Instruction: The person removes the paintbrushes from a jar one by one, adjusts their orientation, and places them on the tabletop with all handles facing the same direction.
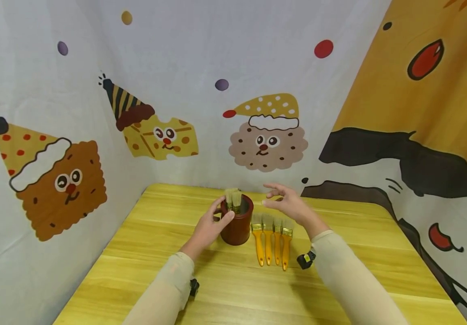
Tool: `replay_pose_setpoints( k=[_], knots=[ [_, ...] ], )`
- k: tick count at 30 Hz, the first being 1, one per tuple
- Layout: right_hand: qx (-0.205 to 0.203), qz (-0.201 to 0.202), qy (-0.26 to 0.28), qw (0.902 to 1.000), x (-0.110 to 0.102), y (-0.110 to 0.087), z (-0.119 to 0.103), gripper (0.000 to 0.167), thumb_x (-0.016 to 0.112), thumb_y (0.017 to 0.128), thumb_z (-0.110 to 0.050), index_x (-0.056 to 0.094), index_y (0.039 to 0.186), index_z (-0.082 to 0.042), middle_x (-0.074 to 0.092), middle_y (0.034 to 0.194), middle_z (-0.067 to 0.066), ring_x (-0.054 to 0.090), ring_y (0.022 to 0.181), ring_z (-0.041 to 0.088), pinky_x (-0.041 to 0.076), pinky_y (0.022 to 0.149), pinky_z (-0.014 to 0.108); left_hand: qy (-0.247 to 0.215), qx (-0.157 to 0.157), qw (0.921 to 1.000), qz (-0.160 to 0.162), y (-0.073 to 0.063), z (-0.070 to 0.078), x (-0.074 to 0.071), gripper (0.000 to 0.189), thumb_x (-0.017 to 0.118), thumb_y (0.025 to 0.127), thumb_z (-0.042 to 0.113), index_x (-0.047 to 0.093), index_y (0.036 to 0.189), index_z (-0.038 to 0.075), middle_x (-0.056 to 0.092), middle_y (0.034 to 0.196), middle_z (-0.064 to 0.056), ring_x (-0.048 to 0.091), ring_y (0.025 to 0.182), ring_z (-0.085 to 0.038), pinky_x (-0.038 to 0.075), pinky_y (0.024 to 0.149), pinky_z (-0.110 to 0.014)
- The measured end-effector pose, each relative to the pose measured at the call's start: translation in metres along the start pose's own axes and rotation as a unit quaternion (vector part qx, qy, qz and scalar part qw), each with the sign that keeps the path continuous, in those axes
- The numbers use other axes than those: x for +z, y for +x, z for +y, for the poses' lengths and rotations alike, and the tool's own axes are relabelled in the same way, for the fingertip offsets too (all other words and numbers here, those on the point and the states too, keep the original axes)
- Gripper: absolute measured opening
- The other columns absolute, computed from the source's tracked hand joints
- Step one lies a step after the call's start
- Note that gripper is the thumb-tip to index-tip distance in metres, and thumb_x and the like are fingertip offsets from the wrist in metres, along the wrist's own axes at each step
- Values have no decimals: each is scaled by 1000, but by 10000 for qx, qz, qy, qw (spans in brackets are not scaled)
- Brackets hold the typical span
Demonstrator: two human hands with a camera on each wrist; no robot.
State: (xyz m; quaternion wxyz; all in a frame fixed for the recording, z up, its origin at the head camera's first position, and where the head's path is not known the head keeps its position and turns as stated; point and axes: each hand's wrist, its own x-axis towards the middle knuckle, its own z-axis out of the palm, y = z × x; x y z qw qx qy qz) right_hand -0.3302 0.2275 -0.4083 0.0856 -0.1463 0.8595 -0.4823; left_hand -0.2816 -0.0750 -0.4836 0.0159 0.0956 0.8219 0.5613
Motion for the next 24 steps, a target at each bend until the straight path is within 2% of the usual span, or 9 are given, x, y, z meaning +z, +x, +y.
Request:
replay_pose_setpoints(
  k=[6, 13, 17, 21, 24],
  knots=[
    [-344, -59, 160, 9993, 32, 15, -29, 67, 82, 97, -41, 51, 157, -42, 69, 140, 3, 68, 115, 27, 59, 99, 48, 15, -33, 10000, 41, 0, 3, 0, 71, 61, 100, 70, 29, 163, 56, 52, 161, -11, 61, 135, -36, 54, 108, -60],
    [-582, -92, -58, 9982, 55, 22, -37, 71, 82, 98, -33, 49, 161, -33, 75, 131, 3, 70, 121, 28, 59, 101, 51, 16, -26, 10000, -9, -2, 4, 1, 73, 60, 100, 71, 27, 164, 55, 50, 164, -10, 58, 140, -35, 53, 110, -60],
    [-697, 89, -657, 9954, 63, 24, -41, 72, 83, 97, -29, 50, 160, -27, 77, 125, 4, 73, 114, 28, 61, 97, 50, 63, -59, 10000, 36, -2, 4, 1, 73, 60, 100, 72, 27, 163, 56, 51, 163, -10, 59, 138, -36, 53, 109, -60],
    [-732, 373, -1513, 9851, 73, 27, -43, 72, 85, 95, -29, 52, 159, -21, 80, 120, 7, 76, 108, 26, 63, 95, 49, 10, -86, 10000, 28, -3, 4, 1, 73, 60, 100, 72, 27, 163, 56, 51, 162, -10, 60, 138, -36, 54, 109, -60],
    [-645, 572, -1897, 9781, 80, 28, -46, 74, 86, 94, -29, 53, 158, -18, 81, 117, 7, 78, 104, 25, 64, 94, 48, -58, -65, 10000, 5, -2, 3, 1, 74, 61, 100, 71, 28, 163, 55, 51, 162, -10, 59, 138, -35, 54, 109, -59]
  ],
)
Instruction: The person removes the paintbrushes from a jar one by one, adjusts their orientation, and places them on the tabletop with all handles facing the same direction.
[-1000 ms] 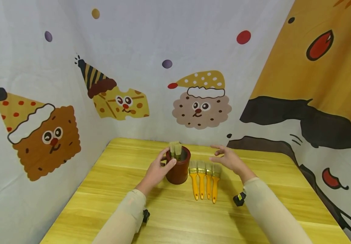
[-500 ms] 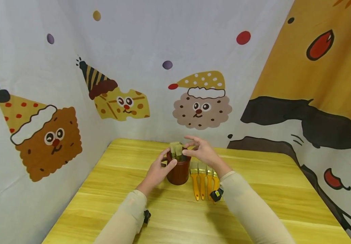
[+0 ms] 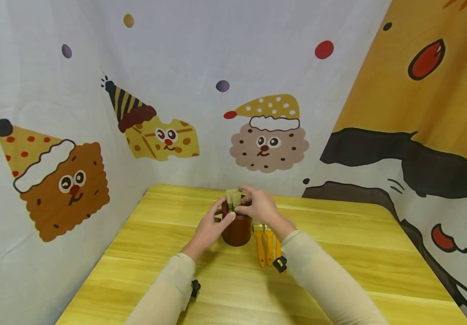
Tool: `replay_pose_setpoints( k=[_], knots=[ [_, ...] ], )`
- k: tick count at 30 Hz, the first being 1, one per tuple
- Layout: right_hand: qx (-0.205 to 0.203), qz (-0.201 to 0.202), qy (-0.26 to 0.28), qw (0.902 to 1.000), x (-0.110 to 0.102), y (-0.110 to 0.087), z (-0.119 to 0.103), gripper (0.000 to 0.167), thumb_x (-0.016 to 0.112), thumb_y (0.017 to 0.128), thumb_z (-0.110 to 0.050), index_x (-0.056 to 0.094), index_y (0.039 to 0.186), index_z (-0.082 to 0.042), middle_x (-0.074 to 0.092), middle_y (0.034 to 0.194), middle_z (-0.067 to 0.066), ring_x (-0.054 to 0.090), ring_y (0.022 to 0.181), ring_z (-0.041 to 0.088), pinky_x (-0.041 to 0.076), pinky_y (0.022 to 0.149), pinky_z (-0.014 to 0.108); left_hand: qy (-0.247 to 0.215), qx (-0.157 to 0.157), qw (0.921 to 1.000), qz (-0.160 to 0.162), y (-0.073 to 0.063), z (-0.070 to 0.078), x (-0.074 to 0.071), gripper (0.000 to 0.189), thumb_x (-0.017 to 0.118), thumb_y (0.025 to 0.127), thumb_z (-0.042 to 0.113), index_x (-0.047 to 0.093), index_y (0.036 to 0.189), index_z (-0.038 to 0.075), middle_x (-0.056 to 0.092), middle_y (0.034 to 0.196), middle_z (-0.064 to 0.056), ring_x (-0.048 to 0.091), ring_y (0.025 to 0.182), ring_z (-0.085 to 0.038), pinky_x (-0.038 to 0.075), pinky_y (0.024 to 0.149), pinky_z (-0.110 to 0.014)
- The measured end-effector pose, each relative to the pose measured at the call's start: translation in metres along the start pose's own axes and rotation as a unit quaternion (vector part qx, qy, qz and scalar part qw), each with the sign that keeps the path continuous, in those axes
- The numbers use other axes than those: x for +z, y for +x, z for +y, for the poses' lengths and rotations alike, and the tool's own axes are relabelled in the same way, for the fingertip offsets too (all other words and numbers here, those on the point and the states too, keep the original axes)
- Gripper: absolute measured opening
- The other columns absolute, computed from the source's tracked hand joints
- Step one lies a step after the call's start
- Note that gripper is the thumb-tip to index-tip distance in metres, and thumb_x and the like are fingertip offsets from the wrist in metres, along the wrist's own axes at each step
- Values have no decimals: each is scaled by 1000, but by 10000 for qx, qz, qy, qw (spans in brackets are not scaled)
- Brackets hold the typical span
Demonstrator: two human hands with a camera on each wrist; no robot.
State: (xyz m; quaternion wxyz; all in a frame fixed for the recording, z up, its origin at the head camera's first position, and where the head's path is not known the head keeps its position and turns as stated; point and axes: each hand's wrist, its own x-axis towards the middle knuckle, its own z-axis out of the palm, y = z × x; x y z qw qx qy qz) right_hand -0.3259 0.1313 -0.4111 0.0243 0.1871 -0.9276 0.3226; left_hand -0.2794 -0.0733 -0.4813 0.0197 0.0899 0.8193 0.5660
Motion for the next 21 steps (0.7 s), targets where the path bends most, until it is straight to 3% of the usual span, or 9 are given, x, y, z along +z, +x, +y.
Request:
replay_pose_setpoints(
  k=[7, 12, 21],
  knots=[
    [211, 293, -482, 9982, 10, 0, -8, 77, 87, 93, -32, 50, 158, -16, 82, 114, 5, 79, 99, 23, 64, 90, 46, -32, 60, 10000, -25, 0, 0, 0, 73, 61, 101, 69, 28, 164, 54, 52, 162, -10, 61, 137, -34, 54, 108, -58],
    [245, 353, -470, 9980, 11, 0, -10, 76, 87, 93, -29, 50, 158, -14, 82, 107, 5, 78, 92, 21, 65, 84, 44, -40, 79, 10000, -39, 0, 1, 0, 73, 61, 101, 68, 28, 164, 54, 51, 162, -10, 60, 138, -35, 54, 108, -58],
    [258, 191, 906, 9954, 0, -2, 0, 71, 83, 97, -22, 47, 158, -22, 81, 104, 5, 75, 86, 18, 64, 85, 45, 34, 51, 10000, -1, 1, -1, 0, 71, 60, 101, 71, 27, 162, 57, 51, 162, -10, 60, 138, -35, 54, 109, -59]
  ],
)
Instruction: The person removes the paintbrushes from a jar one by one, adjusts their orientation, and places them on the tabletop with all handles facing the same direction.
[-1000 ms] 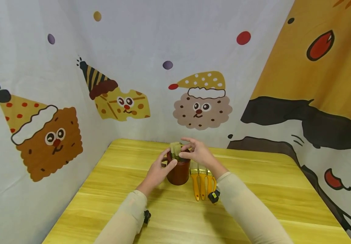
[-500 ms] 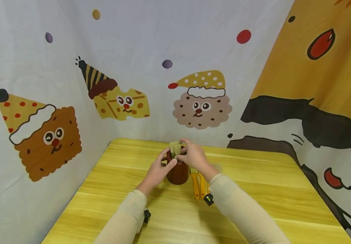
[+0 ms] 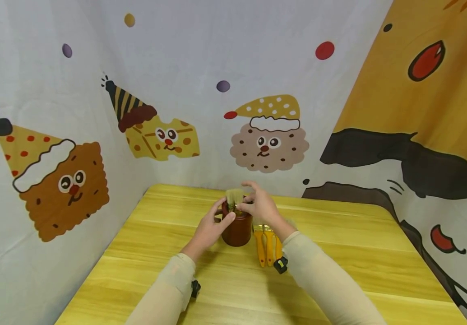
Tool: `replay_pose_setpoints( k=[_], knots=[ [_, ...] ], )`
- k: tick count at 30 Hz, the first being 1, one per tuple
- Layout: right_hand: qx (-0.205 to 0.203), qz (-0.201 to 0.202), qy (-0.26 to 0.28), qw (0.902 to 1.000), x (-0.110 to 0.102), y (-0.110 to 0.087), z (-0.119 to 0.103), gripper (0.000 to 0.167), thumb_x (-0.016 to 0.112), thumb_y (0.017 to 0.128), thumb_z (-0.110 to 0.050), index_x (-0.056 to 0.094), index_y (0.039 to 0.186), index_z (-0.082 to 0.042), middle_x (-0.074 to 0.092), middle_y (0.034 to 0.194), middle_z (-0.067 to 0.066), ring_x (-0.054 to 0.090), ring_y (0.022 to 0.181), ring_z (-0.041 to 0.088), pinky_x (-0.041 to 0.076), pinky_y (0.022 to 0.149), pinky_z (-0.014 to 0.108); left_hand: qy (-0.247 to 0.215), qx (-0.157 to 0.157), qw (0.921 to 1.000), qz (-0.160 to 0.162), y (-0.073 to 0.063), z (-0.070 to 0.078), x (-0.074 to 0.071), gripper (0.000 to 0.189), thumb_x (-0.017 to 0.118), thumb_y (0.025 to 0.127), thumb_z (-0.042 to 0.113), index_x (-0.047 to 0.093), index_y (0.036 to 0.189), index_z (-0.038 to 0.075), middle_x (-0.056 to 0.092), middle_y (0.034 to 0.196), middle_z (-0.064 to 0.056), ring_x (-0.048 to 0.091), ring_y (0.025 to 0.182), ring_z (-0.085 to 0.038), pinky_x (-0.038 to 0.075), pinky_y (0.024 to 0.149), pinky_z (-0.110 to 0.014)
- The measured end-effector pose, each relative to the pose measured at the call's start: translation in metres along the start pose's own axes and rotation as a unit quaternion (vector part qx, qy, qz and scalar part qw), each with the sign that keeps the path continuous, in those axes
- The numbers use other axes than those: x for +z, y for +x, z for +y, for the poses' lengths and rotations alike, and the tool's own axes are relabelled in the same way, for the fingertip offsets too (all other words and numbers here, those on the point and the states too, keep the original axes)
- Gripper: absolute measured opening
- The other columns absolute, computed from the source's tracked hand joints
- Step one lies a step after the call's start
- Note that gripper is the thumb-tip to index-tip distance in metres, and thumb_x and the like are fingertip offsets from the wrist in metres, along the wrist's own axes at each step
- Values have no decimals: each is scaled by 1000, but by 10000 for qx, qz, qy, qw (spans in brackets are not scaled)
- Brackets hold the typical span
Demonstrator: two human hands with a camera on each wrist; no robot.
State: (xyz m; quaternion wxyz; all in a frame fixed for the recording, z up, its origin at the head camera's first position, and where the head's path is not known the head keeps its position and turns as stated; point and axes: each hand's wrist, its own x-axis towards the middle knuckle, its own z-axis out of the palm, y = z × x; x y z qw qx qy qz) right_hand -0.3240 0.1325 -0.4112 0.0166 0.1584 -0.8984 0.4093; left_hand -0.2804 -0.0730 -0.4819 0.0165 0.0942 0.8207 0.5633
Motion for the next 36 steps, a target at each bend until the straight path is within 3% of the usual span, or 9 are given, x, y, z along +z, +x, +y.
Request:
replay_pose_setpoints(
  k=[10, 17, 21, 25, 29, 36],
  knots=[
    [-364, 222, 711, 9966, -14, -1, 0, 63, 78, 101, -22, 49, 157, -28, 79, 108, 8, 75, 96, 22, 63, 88, 46, -29, 118, 9999, 22, 0, -2, 1, 69, 61, 103, 65, 31, 163, 54, 52, 161, -10, 60, 138, -34, 54, 109, -59],
    [-468, 275, 1042, 9931, -20, 1, -1, 64, 77, 102, -25, 49, 158, -35, 76, 109, 10, 75, 96, 24, 64, 88, 46, -67, 149, 9998, 94, 0, 1, 1, 65, 62, 103, 63, 32, 160, 59, 53, 161, -8, 60, 139, -32, 53, 111, -57],
    [-409, 386, 1396, 9886, -25, 1, -3, 64, 77, 102, -24, 48, 158, -38, 76, 109, 13, 77, 93, 31, 65, 89, 53, -16, 160, 9998, 146, 0, 1, 0, 64, 62, 103, 64, 33, 160, 58, 54, 160, -8, 59, 140, -31, 53, 112, -56],
    [-328, 584, 1777, 9818, -32, 2, -2, 64, 76, 102, -22, 49, 158, -35, 77, 109, 16, 78, 93, 35, 65, 89, 53, 11, 94, 9999, 138, -1, 2, 1, 65, 62, 102, 66, 33, 159, 60, 55, 159, -8, 61, 137, -32, 54, 110, -56],
    [-249, 775, 2257, 9708, -43, 5, 1, 64, 76, 102, -17, 48, 159, -27, 77, 110, 17, 78, 86, 27, 67, 86, 44, 15, 85, 9999, 132, -1, 2, 0, 65, 62, 101, 68, 33, 159, 60, 56, 158, -9, 63, 133, -32, 55, 107, -56],
    [215, 1064, 2969, 9487, -69, 3, 13, 66, 76, 102, -18, 47, 160, -31, 77, 104, 2, 76, 80, 14, 65, 84, 30, 13, 87, 9999, 120, -2, 2, -1, 69, 62, 100, 69, 33, 161, 56, 57, 157, -7, 65, 128, -32, 57, 104, -55]
  ],
)
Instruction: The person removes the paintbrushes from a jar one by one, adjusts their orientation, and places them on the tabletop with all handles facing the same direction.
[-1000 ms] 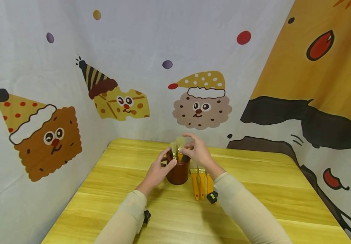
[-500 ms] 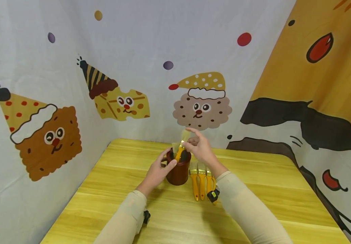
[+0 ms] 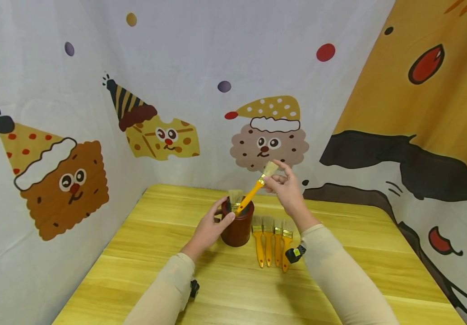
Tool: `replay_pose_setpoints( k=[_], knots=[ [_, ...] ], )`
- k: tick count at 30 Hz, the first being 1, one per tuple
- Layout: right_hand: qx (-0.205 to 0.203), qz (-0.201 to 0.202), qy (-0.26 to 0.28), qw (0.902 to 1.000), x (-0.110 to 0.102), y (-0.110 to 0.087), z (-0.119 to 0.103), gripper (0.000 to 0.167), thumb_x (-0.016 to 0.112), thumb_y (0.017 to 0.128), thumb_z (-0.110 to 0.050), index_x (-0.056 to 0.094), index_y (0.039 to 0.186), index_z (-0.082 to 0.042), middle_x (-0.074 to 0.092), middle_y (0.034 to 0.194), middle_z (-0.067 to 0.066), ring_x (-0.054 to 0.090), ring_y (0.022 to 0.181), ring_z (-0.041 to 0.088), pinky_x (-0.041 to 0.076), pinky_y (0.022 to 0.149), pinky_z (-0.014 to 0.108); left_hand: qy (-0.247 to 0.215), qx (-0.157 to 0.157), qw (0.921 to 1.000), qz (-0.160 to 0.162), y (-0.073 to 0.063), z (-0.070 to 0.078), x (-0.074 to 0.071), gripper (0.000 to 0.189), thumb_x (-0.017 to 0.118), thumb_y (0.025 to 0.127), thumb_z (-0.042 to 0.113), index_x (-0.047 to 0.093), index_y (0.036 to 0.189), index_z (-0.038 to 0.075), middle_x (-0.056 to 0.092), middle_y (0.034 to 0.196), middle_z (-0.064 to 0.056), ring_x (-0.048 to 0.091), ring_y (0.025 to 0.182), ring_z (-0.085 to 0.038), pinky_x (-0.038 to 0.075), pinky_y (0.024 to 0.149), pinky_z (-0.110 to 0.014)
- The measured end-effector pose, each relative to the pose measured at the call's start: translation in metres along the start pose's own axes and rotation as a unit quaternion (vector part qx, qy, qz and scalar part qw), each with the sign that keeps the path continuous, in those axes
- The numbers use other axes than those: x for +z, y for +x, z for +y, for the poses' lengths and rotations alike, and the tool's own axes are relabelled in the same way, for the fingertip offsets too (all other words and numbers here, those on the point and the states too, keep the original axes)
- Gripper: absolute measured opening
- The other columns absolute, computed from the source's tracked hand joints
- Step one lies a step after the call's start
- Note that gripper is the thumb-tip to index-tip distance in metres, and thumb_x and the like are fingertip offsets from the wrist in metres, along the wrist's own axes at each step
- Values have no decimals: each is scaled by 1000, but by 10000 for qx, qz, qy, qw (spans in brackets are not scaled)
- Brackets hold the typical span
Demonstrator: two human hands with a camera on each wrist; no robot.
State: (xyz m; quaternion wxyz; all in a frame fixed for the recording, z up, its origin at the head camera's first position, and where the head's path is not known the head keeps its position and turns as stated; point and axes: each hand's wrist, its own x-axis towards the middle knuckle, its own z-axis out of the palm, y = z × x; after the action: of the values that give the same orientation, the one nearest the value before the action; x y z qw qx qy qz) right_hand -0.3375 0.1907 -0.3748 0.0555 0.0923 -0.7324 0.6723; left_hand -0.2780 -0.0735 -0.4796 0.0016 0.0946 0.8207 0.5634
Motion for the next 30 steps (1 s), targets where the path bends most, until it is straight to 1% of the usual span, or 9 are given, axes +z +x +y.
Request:
replay_pose_setpoints(
  k=[1, 4, 9, 13, 18, 21, 25, 27, 30],
  knots=[
    [60, 46, 63, 10000, -4, 0, 0, 67, 76, 102, -19, 46, 161, -31, 77, 103, 0, 76, 82, 15, 65, 84, 29, 0, 6, 10000, -5, 0, 0, 0, 70, 62, 100, 69, 33, 162, 55, 57, 157, -7, 65, 128, -32, 57, 104, -55],
    [237, 175, 222, 9993, -17, -1, 2, 70, 76, 102, -22, 43, 163, -32, 76, 103, -3, 77, 88, 16, 64, 86, 30, 2, 4, 10000, -22, -1, 2, -1, 69, 62, 100, 69, 33, 162, 56, 56, 158, -7, 65, 129, -32, 56, 105, -55],
    [589, 357, 525, 9962, -40, -5, 10, 73, 75, 103, -22, 39, 165, -32, 76, 105, -6, 78, 92, 13, 64, 92, 33, -5, -2, 10000, -32, -1, 1, -1, 65, 62, 101, 67, 32, 159, 61, 56, 158, -7, 64, 129, -32, 56, 106, -55],
    [845, 494, 801, 9920, -58, -9, 15, 77, 74, 103, -20, 35, 168, -29, 77, 103, -6, 79, 90, 12, 65, 88, 29, -21, 29, 10000, -28, -1, 0, 0, 66, 62, 101, 68, 33, 159, 60, 55, 159, -7, 64, 130, -32, 55, 107, -57],
    [1081, 578, 961, 9878, -82, -13, 23, 84, 74, 102, -19, 27, 171, -27, 77, 101, -7, 80, 89, 12, 64, 84, 25, -62, 22, 10000, -40, -1, 0, 0, 66, 63, 101, 67, 33, 159, 60, 55, 159, -8, 64, 131, -32, 55, 107, -57],
    [1187, 590, 1069, 9854, -97, -15, 28, 86, 74, 102, -18, 25, 172, -26, 78, 99, -7, 79, 88, 12, 63, 82, 23, -74, 8, 10000, -45, -2, 1, 0, 68, 63, 101, 67, 33, 162, 56, 55, 159, -8, 64, 130, -32, 56, 106, -57],
    [1305, 671, 1052, 9836, -115, -19, 37, 85, 74, 102, -16, 26, 172, -24, 77, 98, -7, 79, 85, 11, 63, 77, 22, -59, 7, 10000, -52, -3, 4, 0, 67, 62, 102, 66, 32, 161, 57, 55, 159, -8, 64, 130, -32, 56, 106, -56],
    [1355, 716, 919, 9839, -123, -22, 42, 85, 74, 102, -16, 26, 172, -22, 76, 98, -7, 79, 84, 10, 63, 75, 21, -54, 6, 10000, -50, -3, 5, 0, 65, 62, 102, 66, 32, 158, 61, 55, 159, -8, 64, 130, -32, 55, 107, -56],
    [1459, 715, 774, 9837, -136, -27, 49, 86, 75, 102, -16, 25, 172, -20, 75, 97, -7, 79, 85, 10, 63, 76, 21, -81, 27, 10000, -48, -3, 3, 0, 65, 62, 102, 65, 32, 159, 59, 55, 159, -9, 64, 130, -32, 55, 106, -56]
  ],
)
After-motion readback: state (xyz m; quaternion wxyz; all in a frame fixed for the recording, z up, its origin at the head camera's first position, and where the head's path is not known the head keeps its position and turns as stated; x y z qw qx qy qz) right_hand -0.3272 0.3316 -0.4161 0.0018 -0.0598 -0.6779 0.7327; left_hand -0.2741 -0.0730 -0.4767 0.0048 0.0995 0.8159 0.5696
